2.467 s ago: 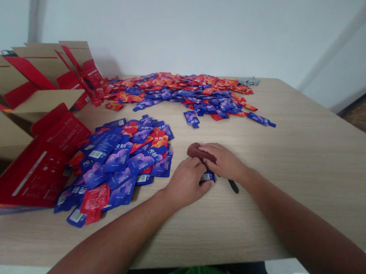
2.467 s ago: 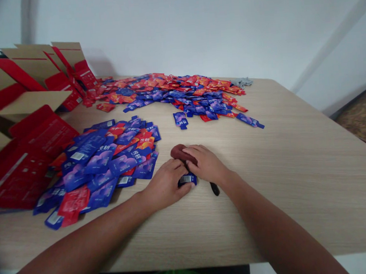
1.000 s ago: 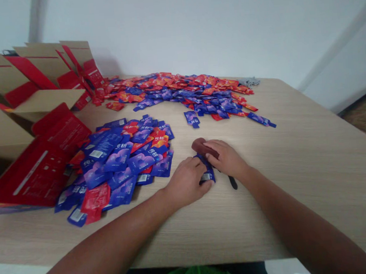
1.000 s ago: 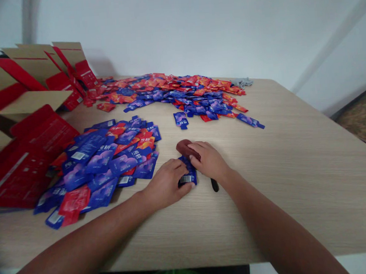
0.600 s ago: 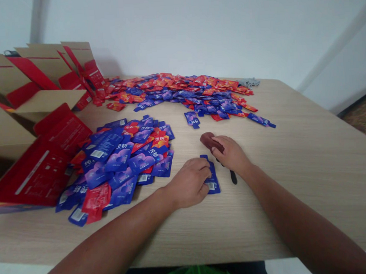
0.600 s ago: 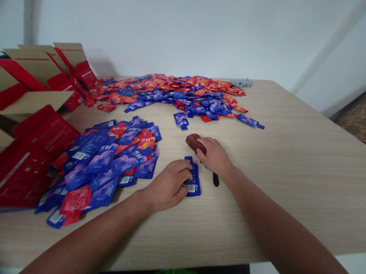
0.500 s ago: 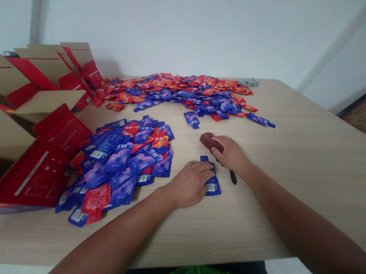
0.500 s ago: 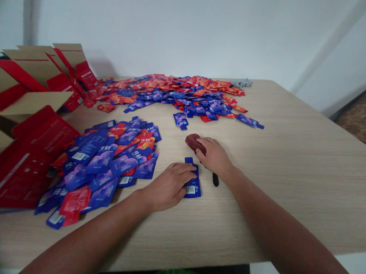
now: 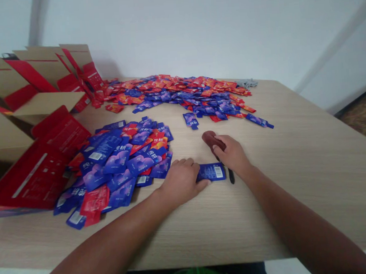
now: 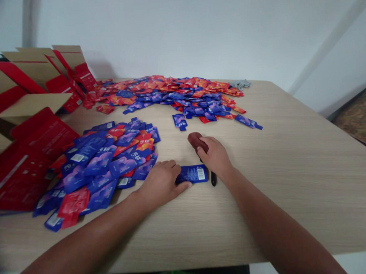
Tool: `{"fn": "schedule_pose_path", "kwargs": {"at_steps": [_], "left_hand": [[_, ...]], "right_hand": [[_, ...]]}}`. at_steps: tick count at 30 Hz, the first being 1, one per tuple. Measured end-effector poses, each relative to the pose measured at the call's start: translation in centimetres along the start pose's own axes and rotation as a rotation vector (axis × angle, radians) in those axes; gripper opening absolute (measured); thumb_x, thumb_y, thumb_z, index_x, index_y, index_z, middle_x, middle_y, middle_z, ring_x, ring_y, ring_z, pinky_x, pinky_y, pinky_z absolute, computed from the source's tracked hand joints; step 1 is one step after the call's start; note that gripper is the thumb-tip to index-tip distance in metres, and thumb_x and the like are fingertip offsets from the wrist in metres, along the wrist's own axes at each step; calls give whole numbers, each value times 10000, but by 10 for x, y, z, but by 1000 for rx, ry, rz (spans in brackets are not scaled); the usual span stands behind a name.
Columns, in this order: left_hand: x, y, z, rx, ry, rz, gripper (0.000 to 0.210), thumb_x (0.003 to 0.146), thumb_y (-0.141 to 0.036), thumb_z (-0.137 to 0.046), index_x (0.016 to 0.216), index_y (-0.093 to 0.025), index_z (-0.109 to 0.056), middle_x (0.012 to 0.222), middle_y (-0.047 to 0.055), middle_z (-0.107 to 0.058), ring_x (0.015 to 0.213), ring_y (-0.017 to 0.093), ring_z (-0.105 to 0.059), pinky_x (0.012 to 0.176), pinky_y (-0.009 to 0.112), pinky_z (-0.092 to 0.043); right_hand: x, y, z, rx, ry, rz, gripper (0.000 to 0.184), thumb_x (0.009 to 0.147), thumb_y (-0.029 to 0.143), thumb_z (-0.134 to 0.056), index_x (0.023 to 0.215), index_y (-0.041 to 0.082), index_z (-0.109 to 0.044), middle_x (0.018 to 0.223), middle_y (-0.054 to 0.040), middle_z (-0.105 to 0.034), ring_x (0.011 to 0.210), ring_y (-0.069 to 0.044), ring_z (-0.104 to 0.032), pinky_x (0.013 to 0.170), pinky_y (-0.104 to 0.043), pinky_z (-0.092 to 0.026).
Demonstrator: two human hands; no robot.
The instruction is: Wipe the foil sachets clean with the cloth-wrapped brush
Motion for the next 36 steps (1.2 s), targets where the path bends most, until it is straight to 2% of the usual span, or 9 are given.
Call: {"fn": "schedule_pose_path", "kwargs": {"at_steps": [4, 6, 11, 13, 18, 20, 25, 31, 36], "left_hand": [[-1, -11, 1, -74, -36, -145, 325, 956, -390, -659, 1222, -207, -700, 1244, 127, -677, 1156, 323, -598, 978, 473, -483], [-1, -15, -1, -95, -15, -199, 335, 937, -299, -645, 1261, -226, -692, 1255, 109, -683, 1170, 311, -588, 989, 464, -476], [0, -11, -4, -63, -18, -107, 245, 951, -345, -638, 1134, -202, -717, 1109, 108, -683, 1087, 308, -590, 951, 470, -487], [0, -7, -3, -32, -40, -55, 241, 966, -385, -634, 1085, -193, -718, 1096, 118, -674, 1076, 318, -594, 934, 482, -495], [-1, 5, 0, 43, -100, 101, 345, 992, -498, -624, 1049, -171, -721, 1088, 156, -676, 1039, 350, -622, 892, 524, -516], [-1, 8, 0, 57, -98, 134, 380, 991, -524, -628, 1054, -163, -727, 1074, 164, -688, 1014, 356, -635, 876, 534, -523], [-1, 1, -1, 62, -54, 112, 324, 996, -436, -618, 1082, -153, -749, 1090, 166, -704, 1013, 350, -652, 880, 530, -528], [0, -7, -3, 47, -42, 77, 296, 1035, -383, -562, 1008, -156, -748, 1099, 165, -703, 1076, 357, -643, 908, 546, -531], [0, -9, -8, -42, -98, -29, 277, 1026, -306, -592, 1229, -149, -696, 1235, 143, -689, 1219, 322, -611, 1068, 508, -511]], "right_hand": [[1, 3, 15, 70, -149, -42, 358, 936, 314, -634, 1260, 194, -730, 1224, -126, -772, 1100, -320, -727, 1022, -510, -574], [1, 9, 23, 101, -209, -29, 348, 941, 317, -641, 1258, 202, -730, 1235, -121, -771, 1109, -313, -728, 1032, -507, -574], [-3, 36, 39, 170, -280, 93, 350, 951, 297, -642, 1285, 219, -711, 1286, -124, -750, 1174, -305, -716, 1062, -506, -574], [-6, 49, 41, 188, -250, 163, 352, 947, 289, -644, 1289, 231, -705, 1306, -126, -741, 1206, -307, -709, 1077, -511, -576], [-17, 75, 27, 162, -46, 255, 410, 937, 271, -642, 1344, 277, -688, 1407, -117, -698, 1294, -324, -673, 1142, -545, -553], [-22, 82, 16, 151, 41, 274, 446, 932, 260, -637, 1376, 278, -673, 1432, -115, -681, 1312, -327, -657, 1153, -554, -544], [-29, 84, -17, 72, 279, 267, 444, 924, 207, -608, 1361, 250, -672, 1384, -118, -698, 1266, -321, -646, 1119, -545, -547], [-22, 72, -20, 58, 266, 282, 415, 914, 218, -637, 1325, 246, -693, 1347, -109, -722, 1280, -329, -624, 1155, -570, -486], [-16, 57, -19, 142, 265, 233, 431, 916, 205, -617, 1339, 253, -681, 1338, -88, -736, 1224, -297, -680, 1100, -503, -542]]}}
Point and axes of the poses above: each hand's wrist, its own x-axis towards the middle knuckle, its own z-axis out of the back of the hand, y = z × x, the point moved 7 cm from there along x, towards the middle knuckle
